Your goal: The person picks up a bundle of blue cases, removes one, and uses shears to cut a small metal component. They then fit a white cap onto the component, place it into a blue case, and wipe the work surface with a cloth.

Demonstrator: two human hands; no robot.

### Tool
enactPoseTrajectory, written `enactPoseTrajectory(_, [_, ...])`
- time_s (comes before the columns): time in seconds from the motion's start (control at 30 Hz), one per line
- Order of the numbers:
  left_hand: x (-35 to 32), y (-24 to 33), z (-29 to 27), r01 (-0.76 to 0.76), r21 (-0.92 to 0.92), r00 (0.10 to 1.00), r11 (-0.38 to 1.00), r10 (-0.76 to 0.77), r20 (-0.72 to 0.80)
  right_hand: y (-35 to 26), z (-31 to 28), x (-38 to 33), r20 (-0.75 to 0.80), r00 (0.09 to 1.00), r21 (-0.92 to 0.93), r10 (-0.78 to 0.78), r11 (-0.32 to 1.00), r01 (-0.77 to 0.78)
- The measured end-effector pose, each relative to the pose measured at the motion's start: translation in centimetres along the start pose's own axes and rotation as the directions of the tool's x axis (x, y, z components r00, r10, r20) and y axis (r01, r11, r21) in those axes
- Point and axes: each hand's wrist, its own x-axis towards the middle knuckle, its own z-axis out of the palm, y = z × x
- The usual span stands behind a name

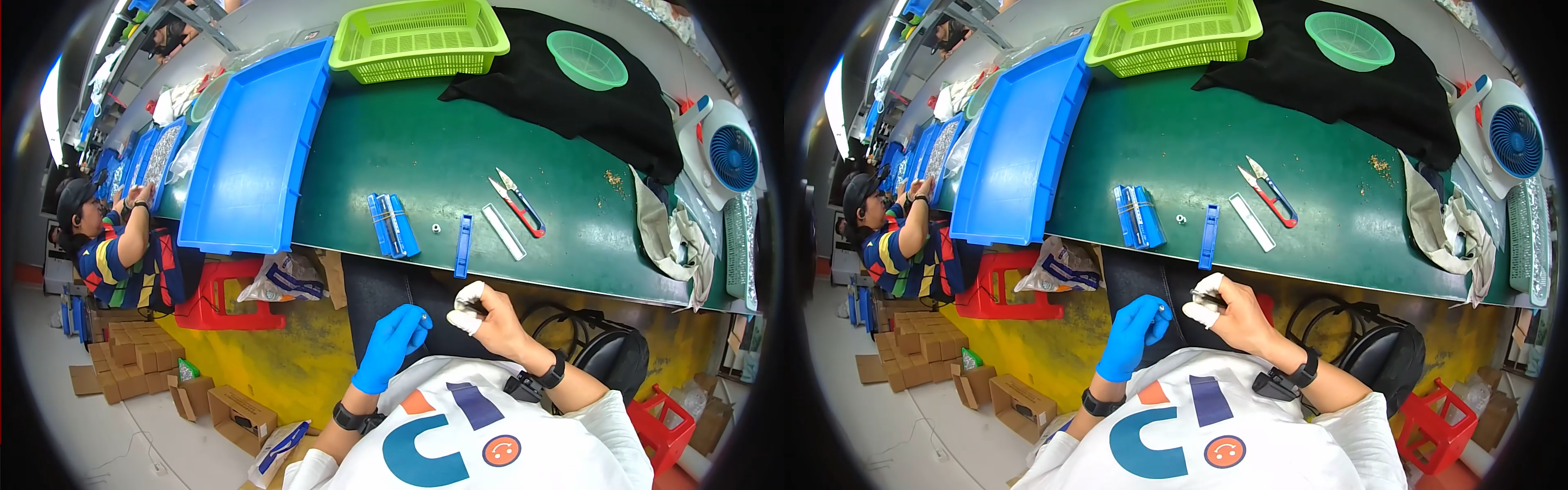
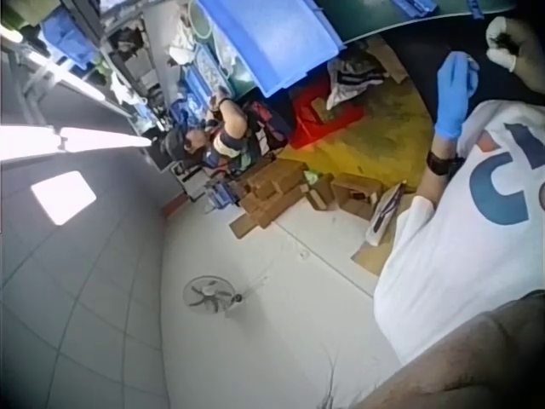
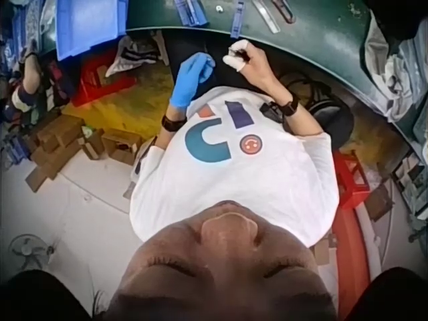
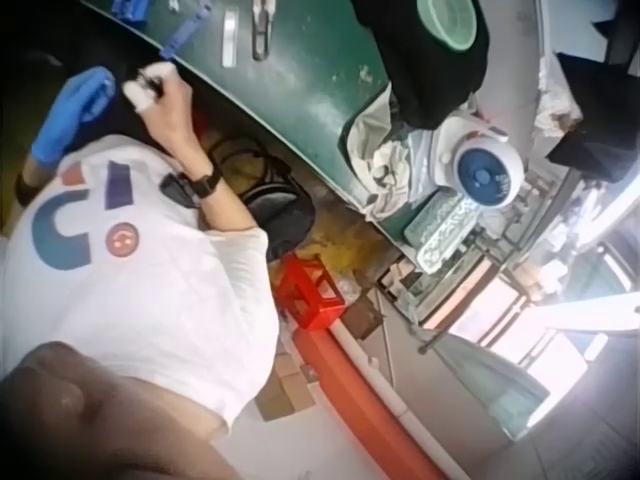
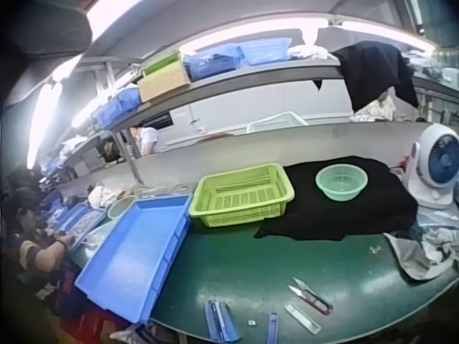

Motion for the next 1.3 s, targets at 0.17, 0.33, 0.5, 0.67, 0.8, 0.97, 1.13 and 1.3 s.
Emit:
enactPoseTrajectory(0.17, [-0.3,-0.2,0.5,0.079,-0.141,0.996,0.987,-0.072,0.055,-2.4,0.1,0.2,0.091,0.975,-0.159,-0.203,0.963,0.216])
enactPoseTrajectory(0.33, [-0.2,0.2,0.9,0.165,-0.165,0.983,0.972,-0.148,0.11,-3.1,0.6,0.2,0.143,0.95,-0.327,-0.278,0.892,0.311])
enactPoseTrajectory(0.5, [-0.2,0.1,0.5,0.047,-0.075,0.995,0.996,-0.04,0.092,-2.3,0.0,0.4,0.11,0.947,-0.309,-0.303,0.895,0.322])
enactPoseTrajectory(0.67, [-0.4,0.4,1.1,-0.04,0.028,0.998,0.999,0.039,0.055,-1.5,-0.1,0.2,0.137,0.977,-0.126,-0.161,0.976,0.179])
enactPoseTrajectory(0.8, [-0.3,0.3,1.0,-0.046,0.058,0.998,0.997,0.043,0.052,-0.9,0.1,0.2,0.17,0.984,0.104,-0.052,0.994,0.034])
enactPoseTrajectory(0.97, [-0.4,0.3,1.0,-0.029,0.048,0.998,0.998,0.027,0.05,-0.6,0.1,0.2,0.204,0.979,0.186,0.003,0.982,-0.042])
enactPoseTrajectory(1.13, [-0.4,0.3,0.9,-0.039,0.064,0.998,0.997,0.036,0.054,-0.5,0.2,0.1,0.204,0.979,0.232,0.023,0.97,-0.071])
enactPoseTrajectory(1.3, [-0.6,0.3,0.8,-0.058,0.069,0.997,0.996,0.055,0.044,-0.8,0.3,0.1,0.212,0.977,0.25,0.021,0.965,-0.075])
